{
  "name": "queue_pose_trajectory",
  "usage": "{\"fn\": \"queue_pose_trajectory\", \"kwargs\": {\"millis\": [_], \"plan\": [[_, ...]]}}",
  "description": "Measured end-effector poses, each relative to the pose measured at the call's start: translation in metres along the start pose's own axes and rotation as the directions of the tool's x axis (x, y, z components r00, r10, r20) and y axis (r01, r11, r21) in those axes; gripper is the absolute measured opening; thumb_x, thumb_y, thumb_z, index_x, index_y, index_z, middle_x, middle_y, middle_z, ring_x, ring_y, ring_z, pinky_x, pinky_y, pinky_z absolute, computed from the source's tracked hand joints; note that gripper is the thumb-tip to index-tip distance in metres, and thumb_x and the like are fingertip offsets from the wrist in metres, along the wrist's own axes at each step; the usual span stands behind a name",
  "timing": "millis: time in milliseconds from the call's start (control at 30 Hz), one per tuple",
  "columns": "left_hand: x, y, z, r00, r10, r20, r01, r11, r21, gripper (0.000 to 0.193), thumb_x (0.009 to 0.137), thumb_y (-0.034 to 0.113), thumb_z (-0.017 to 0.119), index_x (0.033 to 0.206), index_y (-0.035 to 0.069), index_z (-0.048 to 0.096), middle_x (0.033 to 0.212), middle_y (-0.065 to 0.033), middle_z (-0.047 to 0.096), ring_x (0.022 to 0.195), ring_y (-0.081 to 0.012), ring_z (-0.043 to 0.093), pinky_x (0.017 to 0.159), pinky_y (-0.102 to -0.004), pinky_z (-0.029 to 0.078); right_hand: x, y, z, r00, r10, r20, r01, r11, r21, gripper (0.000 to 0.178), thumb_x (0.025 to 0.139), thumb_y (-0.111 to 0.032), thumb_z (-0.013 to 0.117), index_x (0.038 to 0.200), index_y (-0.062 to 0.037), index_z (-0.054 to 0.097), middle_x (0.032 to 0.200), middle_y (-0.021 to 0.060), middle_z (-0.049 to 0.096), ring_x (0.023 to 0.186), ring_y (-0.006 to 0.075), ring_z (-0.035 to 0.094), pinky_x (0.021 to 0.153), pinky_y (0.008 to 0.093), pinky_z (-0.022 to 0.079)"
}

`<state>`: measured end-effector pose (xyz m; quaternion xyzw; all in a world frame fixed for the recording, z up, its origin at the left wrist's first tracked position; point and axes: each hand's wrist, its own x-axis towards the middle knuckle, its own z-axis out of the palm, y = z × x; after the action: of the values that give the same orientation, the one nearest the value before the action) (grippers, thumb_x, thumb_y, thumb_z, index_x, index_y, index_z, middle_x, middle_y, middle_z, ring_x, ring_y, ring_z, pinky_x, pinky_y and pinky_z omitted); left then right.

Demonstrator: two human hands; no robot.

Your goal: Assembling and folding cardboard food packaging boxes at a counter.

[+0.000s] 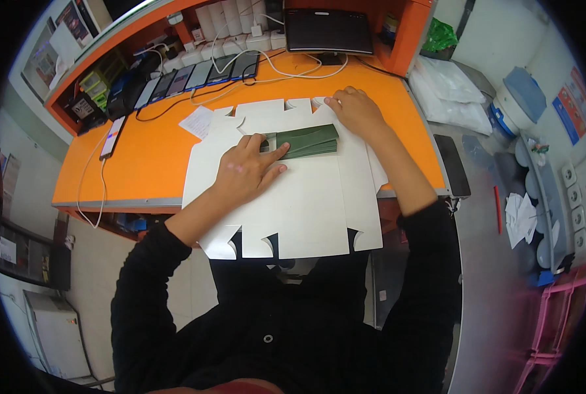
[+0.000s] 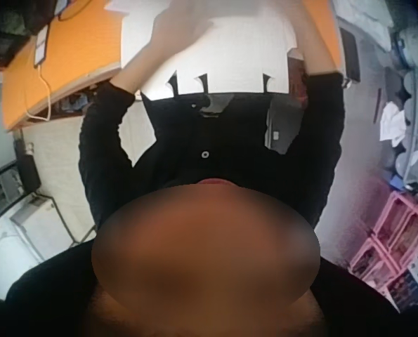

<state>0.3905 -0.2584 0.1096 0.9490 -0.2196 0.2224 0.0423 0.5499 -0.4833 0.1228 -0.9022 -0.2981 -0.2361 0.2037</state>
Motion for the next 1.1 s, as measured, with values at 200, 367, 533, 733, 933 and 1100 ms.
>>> {"fn": "queue_pose_trajectory", "kwargs": {"millis": [200,367,533,733,933,1100], "plan": [[-0.002,-0.002,0.001,0.999,-0.034,-0.025,0.034,0.999,-0.025,0.036,0.084,0.036,0.06,0.114,0.017,0.066,0.104,-0.0133,0.054,0.093,-0.0251,0.054,0.071,-0.0346,0.05,0.005,-0.033,-0.031,0.955,0.054,0.293,0.01,0.978,-0.21,0.043,0.091,-0.042,0.048,0.094,-0.0036,0.067,0.09,0.0162,0.066,0.079,0.0312,0.063,0.073,0.0432,0.049],[0.004,0.002,-0.003,0.996,0.011,-0.086,-0.01,1.0,0.013,0.039,0.081,0.039,0.063,0.112,0.016,0.066,0.104,-0.0109,0.054,0.094,-0.0229,0.053,0.069,-0.0329,0.051,-0.105,-0.046,-0.024,0.994,0.033,0.104,0.002,0.946,-0.325,0.041,0.093,-0.036,0.048,0.112,-0.0028,0.062,0.113,0.0177,0.062,0.109,0.029,0.058,0.088,0.0375,0.047],[0.029,-0.032,-0.005,0.993,0.057,0.105,-0.047,0.995,-0.088,0.038,0.082,0.04,0.063,0.109,0.013,0.064,0.103,-0.0133,0.057,0.1,-0.0275,0.055,0.082,-0.038,0.047,-0.112,-0.061,-0.065,0.985,-0.17,0.022,0.165,0.976,0.146,0.038,0.09,-0.024,0.056,0.121,-0.0019,0.053,0.131,0.018,0.05,0.126,0.0289,0.044,0.104,0.0389,0.034],[0.116,-0.033,0.004,0.953,0.093,0.289,-0.051,0.988,-0.148,0.042,0.081,0.031,0.061,0.116,0.008,0.058,0.11,-0.014,0.061,0.104,-0.0299,0.057,0.09,-0.0411,0.044,-0.221,-0.144,-0.048,0.744,-0.228,0.628,-0.403,0.597,0.694,0.033,0.091,-0.031,0.059,0.093,0.0007,0.066,0.084,0.0094,0.069,0.076,0.013,0.064,0.072,0.0254,0.05],[0.131,-0.041,-0.011,0.935,0.028,0.354,0.048,0.978,-0.204,0.056,0.08,0.032,0.065,0.125,0.001,0.051,0.119,-0.0198,0.058,0.112,-0.0332,0.054,0.095,-0.0393,0.042,-0.225,-0.165,-0.033,0.821,0.156,0.549,-0.565,0.09,0.82,0.031,0.096,-0.02,0.05,0.105,0.0075,0.061,0.098,0.0154,0.068,0.09,0.0178,0.065,0.081,0.0284,0.051],[0.122,-0.041,-0.136,0.966,-0.24,0.096,0.254,0.809,-0.529,0.059,0.081,0.033,0.067,0.127,0.001,0.048,0.112,-0.0204,0.06,0.107,-0.0228,0.06,0.09,-0.0365,0.048,-0.2,-0.13,-0.105,0.796,0.592,0.129,-0.514,0.546,0.662,0.027,0.094,-0.015,0.049,0.112,0.0039,0.053,0.09,0.008,0.061,0.078,0.0134,0.058,0.069,0.0265,0.047]]}}
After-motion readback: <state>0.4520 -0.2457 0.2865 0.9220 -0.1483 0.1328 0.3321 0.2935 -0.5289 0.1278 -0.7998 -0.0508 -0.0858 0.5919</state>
